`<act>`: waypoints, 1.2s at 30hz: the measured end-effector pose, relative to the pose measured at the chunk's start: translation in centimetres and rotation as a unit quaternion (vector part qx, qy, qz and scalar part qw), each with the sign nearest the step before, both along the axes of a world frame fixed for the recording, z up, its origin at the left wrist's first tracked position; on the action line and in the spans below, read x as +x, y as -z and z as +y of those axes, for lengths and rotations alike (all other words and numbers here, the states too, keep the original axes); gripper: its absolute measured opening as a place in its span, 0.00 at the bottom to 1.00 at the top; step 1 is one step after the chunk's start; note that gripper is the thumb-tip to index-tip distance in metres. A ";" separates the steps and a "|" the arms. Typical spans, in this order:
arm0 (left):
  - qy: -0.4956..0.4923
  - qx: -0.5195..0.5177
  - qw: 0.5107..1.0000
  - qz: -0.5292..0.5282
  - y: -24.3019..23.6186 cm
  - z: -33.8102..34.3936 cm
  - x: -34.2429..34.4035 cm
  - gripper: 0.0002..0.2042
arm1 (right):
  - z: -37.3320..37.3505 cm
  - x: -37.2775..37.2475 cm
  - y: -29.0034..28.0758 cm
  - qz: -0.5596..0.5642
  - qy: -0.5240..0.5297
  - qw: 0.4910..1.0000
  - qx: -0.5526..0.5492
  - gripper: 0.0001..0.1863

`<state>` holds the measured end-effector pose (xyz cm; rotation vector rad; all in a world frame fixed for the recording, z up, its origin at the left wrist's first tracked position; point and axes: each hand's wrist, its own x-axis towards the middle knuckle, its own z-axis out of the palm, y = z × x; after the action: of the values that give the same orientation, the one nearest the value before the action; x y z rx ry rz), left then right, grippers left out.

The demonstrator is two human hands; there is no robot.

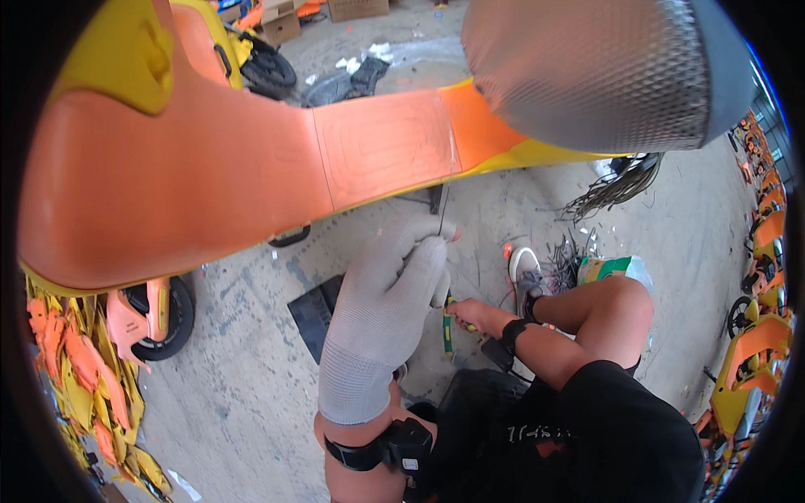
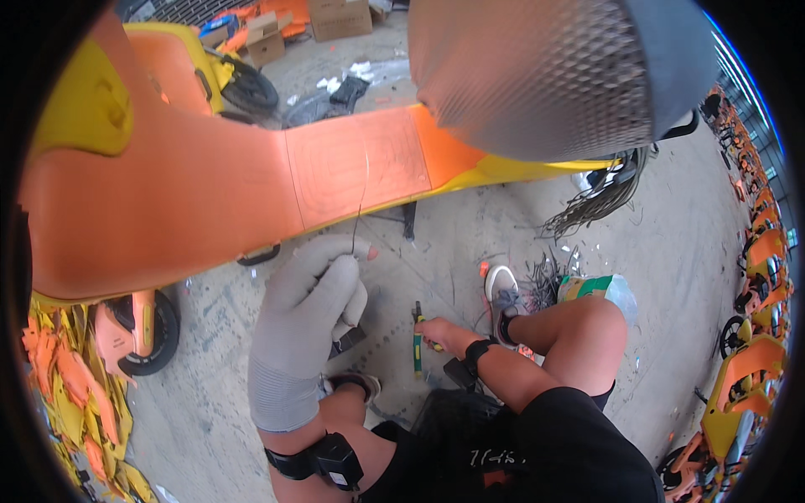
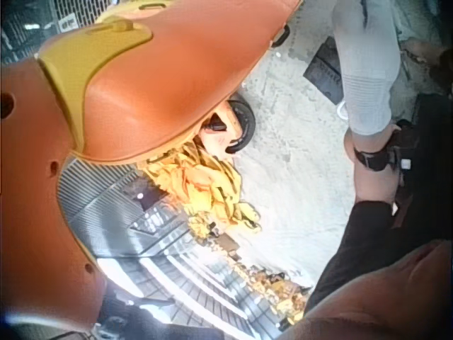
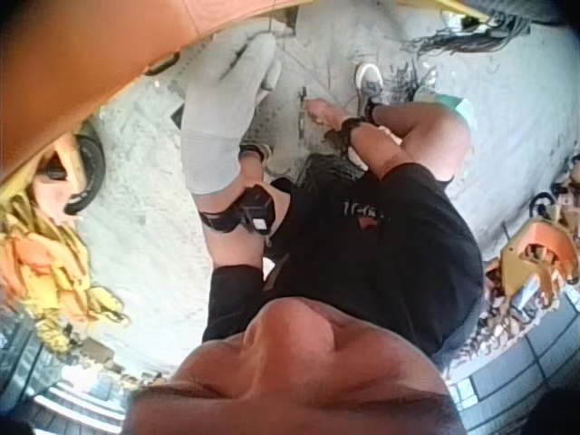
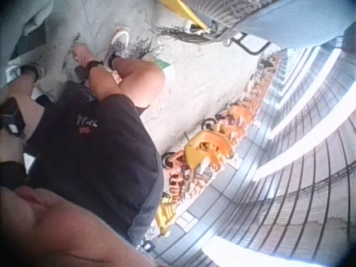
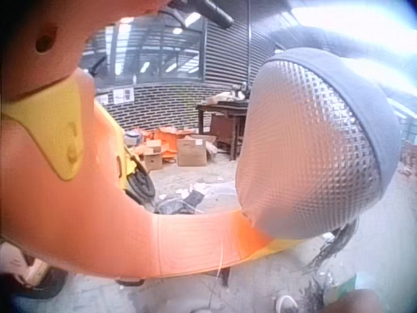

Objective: The person strips the ends of several thin electrical wires using pliers and then twists the exposed metal filaments together by hand.

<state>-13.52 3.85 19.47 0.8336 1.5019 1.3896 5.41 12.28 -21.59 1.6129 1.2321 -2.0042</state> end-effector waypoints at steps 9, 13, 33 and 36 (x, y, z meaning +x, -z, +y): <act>0.008 -0.037 0.999 -0.017 -0.1 1.6 0.7 0.12 | 4.9 -1.4 -19.8 0.153 -0.158 0.909 0.354 0.17; -0.028 -0.018 0.999 -0.019 0.4 1.5 0.4 0.11 | 5.3 -0.5 -31.3 0.191 -0.019 0.977 0.094 0.21; 0.060 -0.081 0.993 -0.068 0.6 2.4 0.7 0.11 | 6.4 3.7 -36.0 0.458 -0.172 0.872 0.014 0.06; 0.080 -0.091 0.992 -0.046 0.7 2.9 0.5 0.11 | 6.7 3.4 -35.6 0.514 -0.206 0.823 0.127 0.06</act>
<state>-12.98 6.78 18.72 0.7480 1.4332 1.1404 8.84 18.97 13.99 0.1063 2.0157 -2.4821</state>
